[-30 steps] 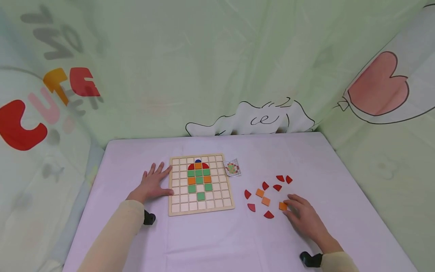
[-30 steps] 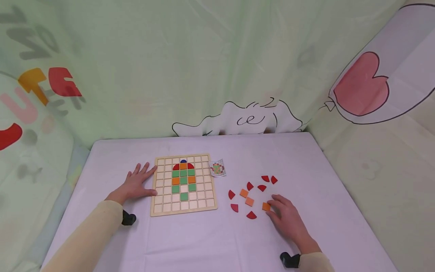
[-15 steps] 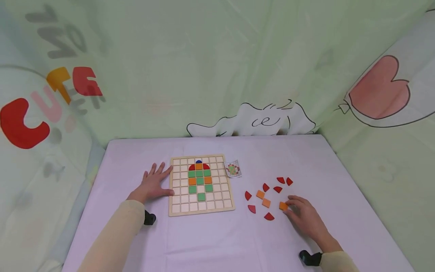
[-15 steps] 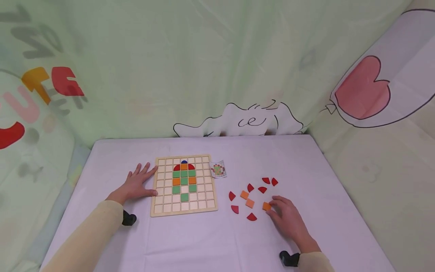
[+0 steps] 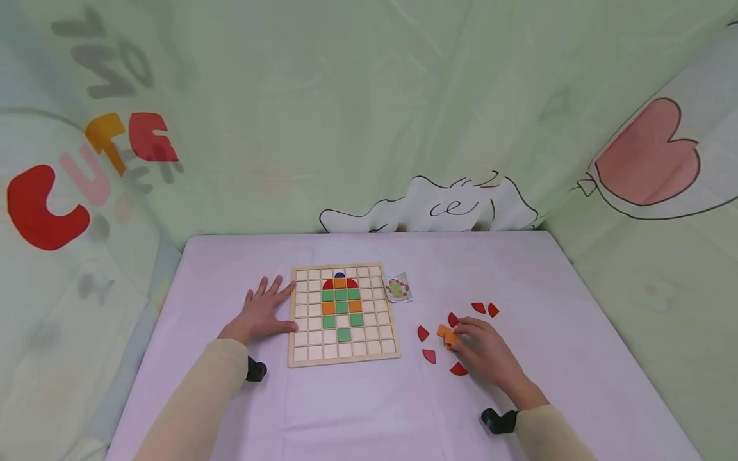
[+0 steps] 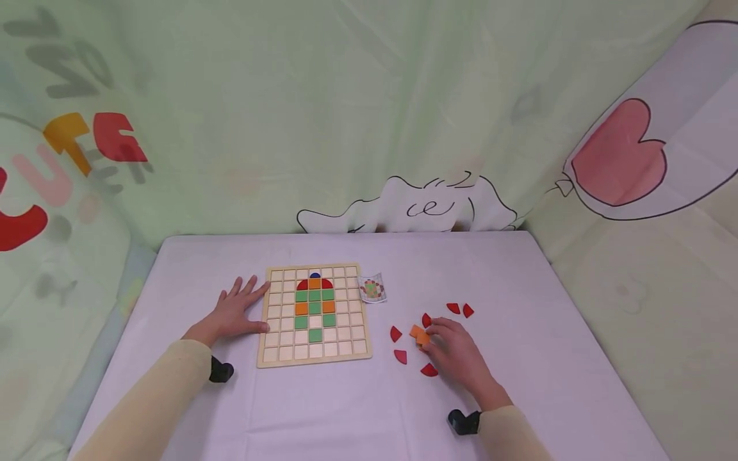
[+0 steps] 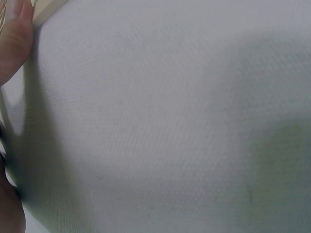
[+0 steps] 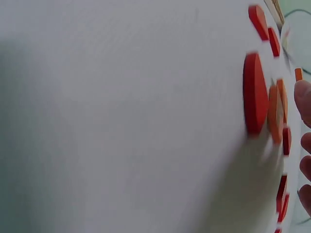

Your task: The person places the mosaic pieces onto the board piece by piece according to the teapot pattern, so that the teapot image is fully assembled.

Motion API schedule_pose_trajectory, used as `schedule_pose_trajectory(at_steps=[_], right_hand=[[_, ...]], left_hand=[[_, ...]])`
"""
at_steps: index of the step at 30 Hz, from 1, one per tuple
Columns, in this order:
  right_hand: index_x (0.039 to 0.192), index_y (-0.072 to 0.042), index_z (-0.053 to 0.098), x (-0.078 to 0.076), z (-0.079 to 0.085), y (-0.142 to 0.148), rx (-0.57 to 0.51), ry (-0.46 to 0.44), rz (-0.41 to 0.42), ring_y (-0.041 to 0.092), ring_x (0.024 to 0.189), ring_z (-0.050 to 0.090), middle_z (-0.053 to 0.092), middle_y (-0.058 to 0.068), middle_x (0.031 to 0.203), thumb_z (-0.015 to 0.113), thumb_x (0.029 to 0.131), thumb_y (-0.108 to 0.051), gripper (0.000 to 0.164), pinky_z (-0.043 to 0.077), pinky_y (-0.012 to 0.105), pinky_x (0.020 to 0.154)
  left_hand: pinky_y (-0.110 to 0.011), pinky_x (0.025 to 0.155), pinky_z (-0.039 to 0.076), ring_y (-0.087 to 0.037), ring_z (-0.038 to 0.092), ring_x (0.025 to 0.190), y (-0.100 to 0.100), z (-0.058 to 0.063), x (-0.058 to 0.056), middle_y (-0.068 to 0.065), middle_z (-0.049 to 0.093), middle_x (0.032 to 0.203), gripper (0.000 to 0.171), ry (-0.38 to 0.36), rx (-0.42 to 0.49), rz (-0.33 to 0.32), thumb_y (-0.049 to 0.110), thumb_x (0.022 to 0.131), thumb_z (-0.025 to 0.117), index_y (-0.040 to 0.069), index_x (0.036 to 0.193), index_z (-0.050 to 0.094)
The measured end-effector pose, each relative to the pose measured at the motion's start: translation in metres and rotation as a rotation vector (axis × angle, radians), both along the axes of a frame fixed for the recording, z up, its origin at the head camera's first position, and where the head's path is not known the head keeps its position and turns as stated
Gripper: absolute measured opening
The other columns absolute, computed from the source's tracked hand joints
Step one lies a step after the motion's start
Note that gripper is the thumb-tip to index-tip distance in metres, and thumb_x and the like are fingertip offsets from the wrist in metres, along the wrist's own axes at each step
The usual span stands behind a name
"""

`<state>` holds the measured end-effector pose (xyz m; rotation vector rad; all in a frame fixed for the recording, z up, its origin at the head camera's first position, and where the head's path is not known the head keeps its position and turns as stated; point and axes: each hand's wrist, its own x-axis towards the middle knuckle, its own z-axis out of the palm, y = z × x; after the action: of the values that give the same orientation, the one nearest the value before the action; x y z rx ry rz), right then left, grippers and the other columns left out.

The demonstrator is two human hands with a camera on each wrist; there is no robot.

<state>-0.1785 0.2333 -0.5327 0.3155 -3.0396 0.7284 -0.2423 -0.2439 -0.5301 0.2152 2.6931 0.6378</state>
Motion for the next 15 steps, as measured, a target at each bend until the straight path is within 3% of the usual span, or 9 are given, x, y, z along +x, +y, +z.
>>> schedule_pose_trajectory(at_steps=[15], right_hand=[[0.122, -0.009, 0.073, -0.022, 0.005, -0.071, 0.014, -0.011, 0.159, 0.035, 0.136, 0.054, 0.063, 0.013, 0.140, 0.082, 0.088, -0.023, 0.037, 0.054, 0.049, 0.104]], left_hand=[[-0.069, 0.123, -0.003, -0.048, -0.008, 0.157, 0.000, -0.001, -0.001, -0.020, 0.004, 0.172, 0.107, -0.014, 0.008, 0.012, 0.052, 0.081, 0.081, 0.017, 0.164, 0.022]])
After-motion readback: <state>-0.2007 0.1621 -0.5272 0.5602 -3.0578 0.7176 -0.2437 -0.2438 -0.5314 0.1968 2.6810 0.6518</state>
